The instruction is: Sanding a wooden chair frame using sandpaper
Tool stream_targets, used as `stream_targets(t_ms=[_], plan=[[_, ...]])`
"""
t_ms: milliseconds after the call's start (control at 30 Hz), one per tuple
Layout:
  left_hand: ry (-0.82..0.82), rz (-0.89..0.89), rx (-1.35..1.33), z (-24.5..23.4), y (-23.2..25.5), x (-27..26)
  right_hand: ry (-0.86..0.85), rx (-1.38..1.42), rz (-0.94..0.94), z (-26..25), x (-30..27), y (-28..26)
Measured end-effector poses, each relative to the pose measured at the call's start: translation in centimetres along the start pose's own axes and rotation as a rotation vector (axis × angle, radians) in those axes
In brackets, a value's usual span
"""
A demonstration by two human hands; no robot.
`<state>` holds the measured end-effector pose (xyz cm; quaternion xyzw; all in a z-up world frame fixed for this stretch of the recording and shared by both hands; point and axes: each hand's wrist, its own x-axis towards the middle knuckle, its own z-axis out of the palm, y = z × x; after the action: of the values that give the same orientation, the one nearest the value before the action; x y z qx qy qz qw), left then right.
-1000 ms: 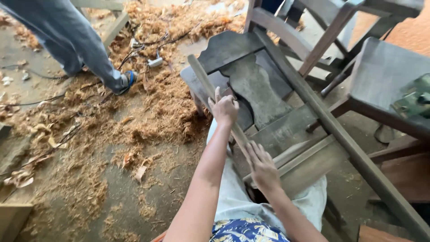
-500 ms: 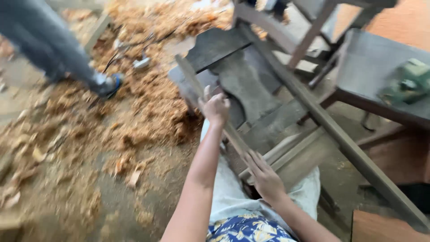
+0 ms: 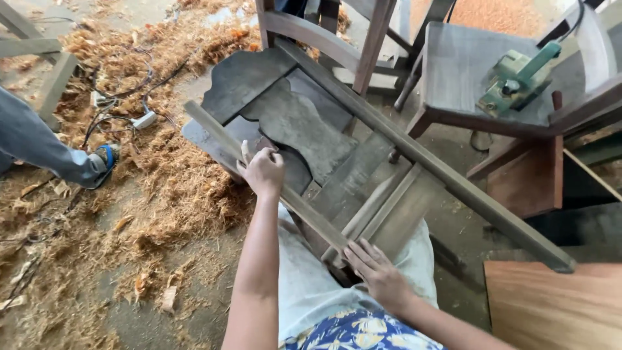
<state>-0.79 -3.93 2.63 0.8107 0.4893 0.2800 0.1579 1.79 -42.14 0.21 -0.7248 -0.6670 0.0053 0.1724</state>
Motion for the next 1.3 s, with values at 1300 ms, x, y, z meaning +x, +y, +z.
stream_targets(t_ms=[1300], plan=[[0.015,-0.021,-0.002,0.2,0.2,0.1,0.038,-0.107,0.016,-0.5,6.3,-2.7]])
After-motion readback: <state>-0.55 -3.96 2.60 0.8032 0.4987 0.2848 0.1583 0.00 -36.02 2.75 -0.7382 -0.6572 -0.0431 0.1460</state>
